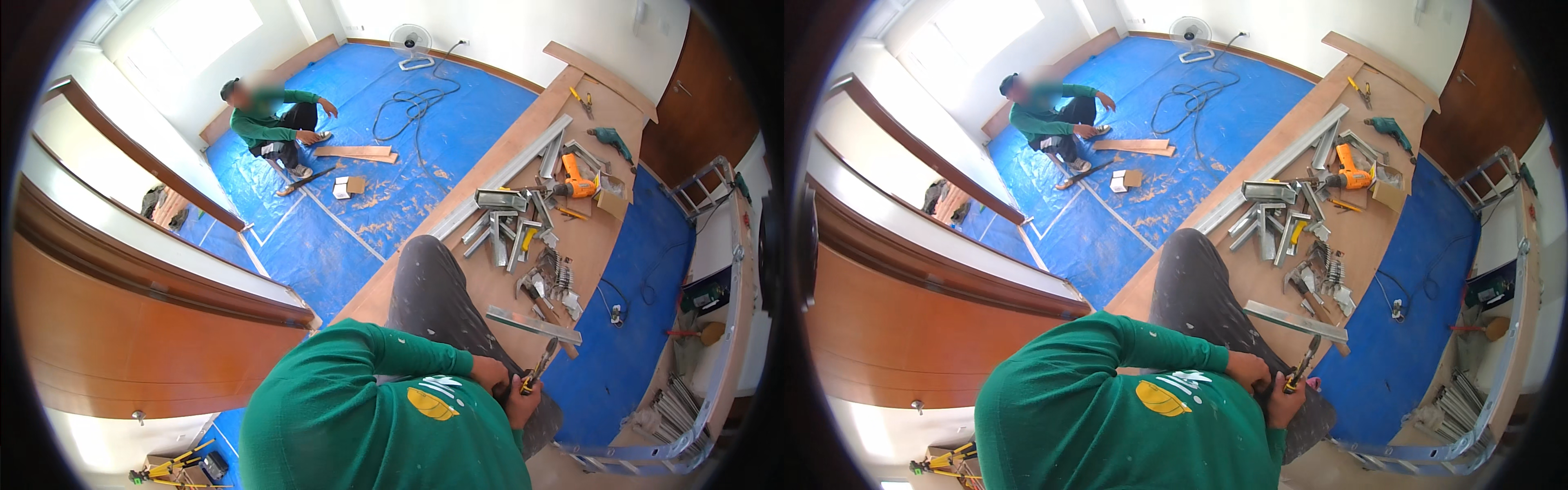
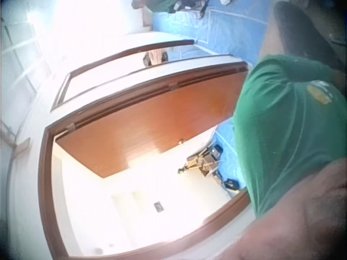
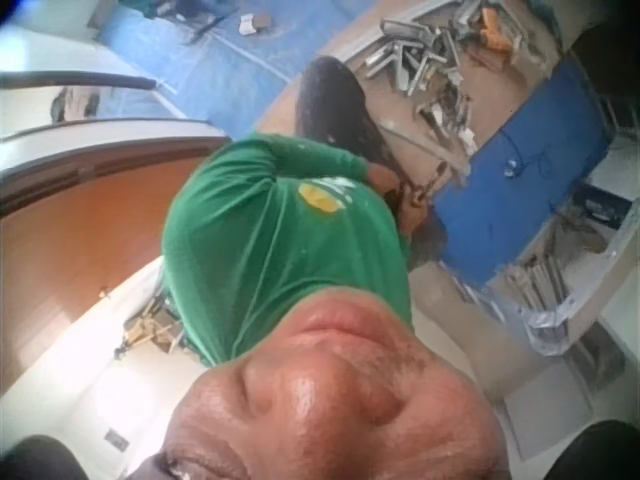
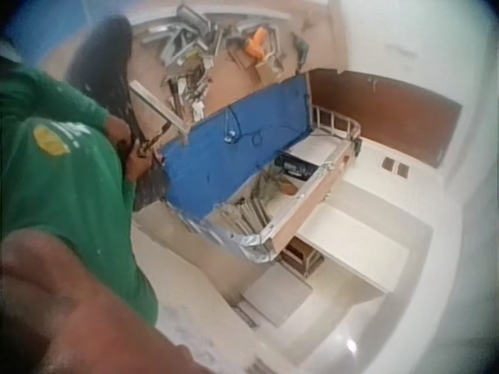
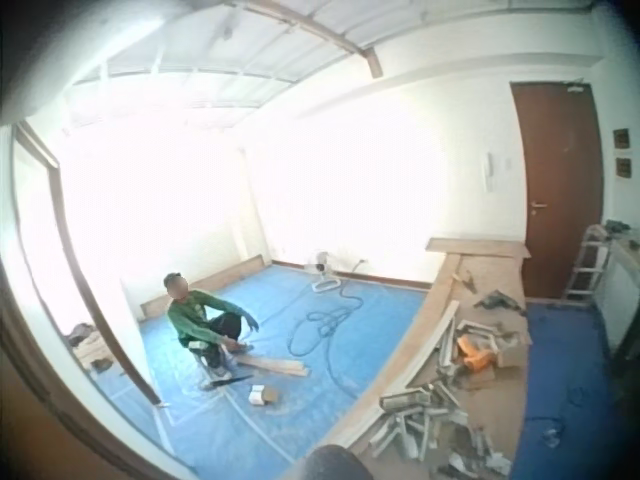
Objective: The person sits on the floor and uses tin snips to cut small metal profiles, then uses a hammer to tap the cut edges. The person repeats this process with several pieces, handling them one at a time.
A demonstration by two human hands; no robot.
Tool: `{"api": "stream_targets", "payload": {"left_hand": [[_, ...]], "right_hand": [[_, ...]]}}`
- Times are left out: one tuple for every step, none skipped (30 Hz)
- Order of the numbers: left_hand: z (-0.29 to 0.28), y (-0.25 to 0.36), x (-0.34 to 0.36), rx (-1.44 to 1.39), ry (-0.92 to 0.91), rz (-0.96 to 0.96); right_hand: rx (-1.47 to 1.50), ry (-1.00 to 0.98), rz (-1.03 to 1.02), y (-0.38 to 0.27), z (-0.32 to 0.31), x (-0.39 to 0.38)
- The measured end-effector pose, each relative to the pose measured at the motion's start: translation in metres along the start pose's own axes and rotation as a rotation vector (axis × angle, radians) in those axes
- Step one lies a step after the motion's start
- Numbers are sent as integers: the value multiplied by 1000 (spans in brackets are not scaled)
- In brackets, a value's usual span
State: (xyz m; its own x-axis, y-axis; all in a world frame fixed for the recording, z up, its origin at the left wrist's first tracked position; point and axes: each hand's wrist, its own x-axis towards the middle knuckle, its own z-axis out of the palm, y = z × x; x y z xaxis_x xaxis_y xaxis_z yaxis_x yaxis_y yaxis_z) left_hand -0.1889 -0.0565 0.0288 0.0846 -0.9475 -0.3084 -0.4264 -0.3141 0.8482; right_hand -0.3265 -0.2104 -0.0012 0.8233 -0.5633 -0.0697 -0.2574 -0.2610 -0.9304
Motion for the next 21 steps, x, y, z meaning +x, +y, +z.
{"api": "stream_targets", "payload": {"left_hand": [[-5, 2, -3, 8, 22, 44], [-12, 8, -8, 14, 34, 84], [-25, 23, -18, -83, 56, 97], [-48, 48, -35, -180, 76, 112], [-68, 72, -54, -282, 105, 123], [-88, 92, -69, -335, 188, 121], [-107, 107, -85, -383, 277, 115], [-121, 113, -97, -352, 465, 146], [-133, 119, -110, -321, 656, 177], [-149, 127, -126, -208, 812, 110], [-162, 133, -136, -133, 987, 112], [-175, 138, -146, -56, 1160, 100], [-184, 140, -154, -19, 1364, 151], [-195, 140, -168, 34, 1478, 265], [-207, 139, -183, 88, 1591, 381], [-223, 153, -195, 163, 1740, 537], [-237, 160, -213, 264, 1841, 614], [-247, 170, -235, 243, 2018, 591], [-257, 175, -255, 221, 2195, 575], [-265, 166, -282, 202, 2260, 561], [-271, 164, -297, 182, 2325, 551]], "right_hand": [[15, 2, 14, 1, 1, 2], [35, 7, 37, 3, 1, 2], [49, 7, 59, 5, 0, 3], [64, 14, 57, 11, -1, 3], [56, 21, 45, 13, 0, 2], [46, 36, 32, 13, -1, 2], [41, 46, 14, 12, 0, 2], [7, 38, -14, 8, -2, 2], [-7, 37, -39, 8, -2, 2], [-19, 35, -63, 8, -1, 1], [-33, 45, -85, 8, -2, 1], [-33, 50, -89, 9, -2, 1], [-32, 53, -94, 9, -2, 1], [-30, 52, -98, 8, -1, 1], [-40, 49, -96, 7, 1, 0], [-61, 51, -93, 2, 1, 0], [-84, 65, -86, 0, -3, -1], [-94, 52, -91, 0, -5, -4], [-103, 47, -103, 0, -6, -4], [-100, 40, -118, -1, -4, -3], [-98, 35, -118, -1, -3, -2]]}}
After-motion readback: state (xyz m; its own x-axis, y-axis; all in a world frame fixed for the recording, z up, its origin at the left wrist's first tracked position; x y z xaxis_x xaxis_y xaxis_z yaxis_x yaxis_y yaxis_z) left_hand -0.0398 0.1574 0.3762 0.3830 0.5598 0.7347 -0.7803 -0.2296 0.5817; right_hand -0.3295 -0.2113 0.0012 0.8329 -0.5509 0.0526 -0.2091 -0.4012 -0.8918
